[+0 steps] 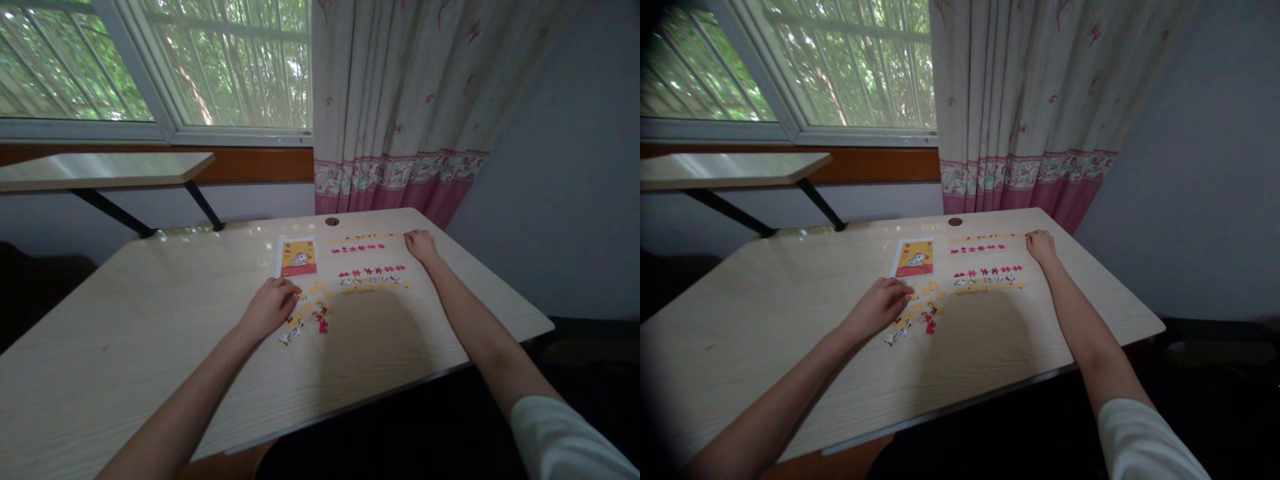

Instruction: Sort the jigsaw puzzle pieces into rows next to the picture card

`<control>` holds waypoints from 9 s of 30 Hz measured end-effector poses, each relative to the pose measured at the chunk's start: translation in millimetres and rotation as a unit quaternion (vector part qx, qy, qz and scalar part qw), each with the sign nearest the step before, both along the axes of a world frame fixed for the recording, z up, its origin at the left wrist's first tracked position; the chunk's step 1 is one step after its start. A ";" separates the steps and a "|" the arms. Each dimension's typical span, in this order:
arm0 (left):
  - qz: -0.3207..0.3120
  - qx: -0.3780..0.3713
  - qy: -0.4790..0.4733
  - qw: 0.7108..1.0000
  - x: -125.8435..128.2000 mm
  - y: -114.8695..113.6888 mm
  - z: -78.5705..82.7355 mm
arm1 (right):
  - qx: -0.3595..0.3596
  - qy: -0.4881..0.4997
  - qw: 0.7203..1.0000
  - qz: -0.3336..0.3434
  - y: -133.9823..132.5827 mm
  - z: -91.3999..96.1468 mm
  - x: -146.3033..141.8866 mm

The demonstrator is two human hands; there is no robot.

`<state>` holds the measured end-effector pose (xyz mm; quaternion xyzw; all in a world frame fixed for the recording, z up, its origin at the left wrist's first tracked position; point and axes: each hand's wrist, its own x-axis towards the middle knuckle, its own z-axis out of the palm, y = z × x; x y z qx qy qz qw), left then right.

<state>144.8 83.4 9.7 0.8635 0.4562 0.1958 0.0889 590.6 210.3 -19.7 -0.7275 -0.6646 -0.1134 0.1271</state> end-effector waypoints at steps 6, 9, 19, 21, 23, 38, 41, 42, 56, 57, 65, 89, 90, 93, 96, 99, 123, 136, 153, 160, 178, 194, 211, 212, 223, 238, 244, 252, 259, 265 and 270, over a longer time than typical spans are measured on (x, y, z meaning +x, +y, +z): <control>-0.001 0.000 -0.004 1.000 -0.5 -0.6 0.4 | -0.002 0.000 1.000 0.022 -4.0 3.0 -2.6; -0.002 0.000 -0.002 1.000 -0.4 0.0 -0.4 | -0.001 0.004 0.999 0.039 -5.8 4.3 -3.9; 0.001 0.000 0.001 1.000 0.7 -0.6 0.3 | -0.014 0.002 0.998 0.060 -7.9 7.2 -7.4; 0.002 -0.001 0.003 1.000 1.0 -1.0 1.2 | 0.004 0.008 0.999 0.045 -8.2 6.5 -6.8; 0.003 0.000 0.003 1.000 1.3 -1.5 2.1 | 0.018 0.015 1.000 0.019 -8.1 5.5 -5.9; 0.009 -0.012 0.007 1.000 -0.3 0.7 0.5 | -0.004 0.022 1.000 -0.001 -7.4 5.7 -6.9; 0.005 -0.021 -0.004 1.000 -0.5 2.1 -0.7 | 0.025 0.005 0.999 0.024 -13.6 13.7 -14.4; 0.004 -0.025 -0.009 1.000 -0.6 3.0 -1.9 | 0.038 -0.006 0.998 0.045 -16.4 18.0 -19.6; 0.021 -0.129 -0.159 0.979 8.4 -1.0 5.6 | 0.082 0.034 0.868 0.489 -111.6 35.7 -202.8; 0.030 -0.155 -0.207 0.966 10.5 -1.4 4.3 | 0.083 0.049 0.864 0.493 -116.9 33.5 -208.3; 0.061 -0.312 -0.418 0.851 29.1 -10.8 5.1 | 0.130 0.106 0.871 0.462 -123.3 27.2 -212.1; 0.054 -0.276 -0.395 0.875 19.5 -6.5 0.4 | 0.251 0.102 0.863 0.427 -113.0 51.1 -186.1; 0.063 -0.251 -0.370 0.892 16.9 -5.5 0.6 | 0.263 0.107 0.863 0.418 -111.9 53.7 -182.8; 0.083 -0.174 -0.248 0.949 6.7 -2.4 2.8 | 0.292 0.118 0.854 0.414 -110.6 59.1 -175.4; 0.093 -0.119 -0.114 0.982 -3.6 0.5 6.2 | 0.300 0.121 0.849 0.418 -111.5 60.8 -173.1; 0.096 -0.093 -0.049 0.990 -10.1 3.6 7.8 | 0.286 0.110 0.853 0.423 -111.7 62.2 -173.5; -0.052 0.001 0.027 0.998 7.9 1.6 2.0 | -0.292 0.216 0.912 0.192 -116.2 73.2 -1.5; -0.006 -0.051 -0.005 0.999 5.3 6.8 -1.0 | -0.294 0.176 0.921 0.185 -118.1 59.3 6.2; 0.033 -0.210 -0.294 0.932 15.4 -1.5 1.0 | -0.113 0.066 0.872 0.472 -92.0 83.3 -161.6; 0.081 -0.289 -0.468 0.831 30.1 -6.8 10.8 | 0.057 0.112 0.869 0.479 -102.6 51.9 -201.5; 0.085 -0.412 -0.554 0.719 37.0 -14.1 5.4 | 0.140 0.133 0.863 0.466 -129.9 36.0 -215.4; 0.082 -0.375 -0.514 0.767 38.0 -18.7 14.5 | 0.184 0.122 0.851 0.477 -126.0 36.4 -210.2; 0.056 -0.045 -0.076 0.994 -12.7 3.0 15.0 | 0.219 0.152 0.882 0.389 -90.7 48.1 -157.0; 0.049 -0.041 -0.055 0.996 -13.9 3.0 16.1 | 0.216 0.152 0.884 0.387 -90.9 47.9 -157.1; 0.002 -0.058 0.025 0.998 -18.6 7.4 13.7 | 0.119 0.144 0.916 0.356 -62.9 61.1 -159.7; -0.004 -0.041 0.047 0.998 -18.8 5.2 15.1 | -0.052 0.051 0.969 0.237 16.9 38.6 -213.0; -0.010 -0.031 0.046 0.998 -19.1 3.0 14.7 | -0.016 0.067 0.963 0.259 3.6 41.4 -208.7; -0.040 -0.047 0.062 0.996 -6.0 -4.4 24.7 | -0.079 0.034 0.882 0.464 -74.2 53.5 -203.5; -0.050 -0.039 0.063 0.996 -1.1 -5.8 18.0 | -0.134 0.034 0.883 0.449 -99.6 44.4 -200.3; -0.059 -0.038 0.064 0.995 4.7 -9.0 17.6 | -0.147 0.063 0.874 0.459 -104.1 44.8 -200.7; -0.062 -0.035 0.067 0.995 8.4 -11.0 18.4 | -0.160 0.086 0.870 0.458 -106.6 44.2 -200.5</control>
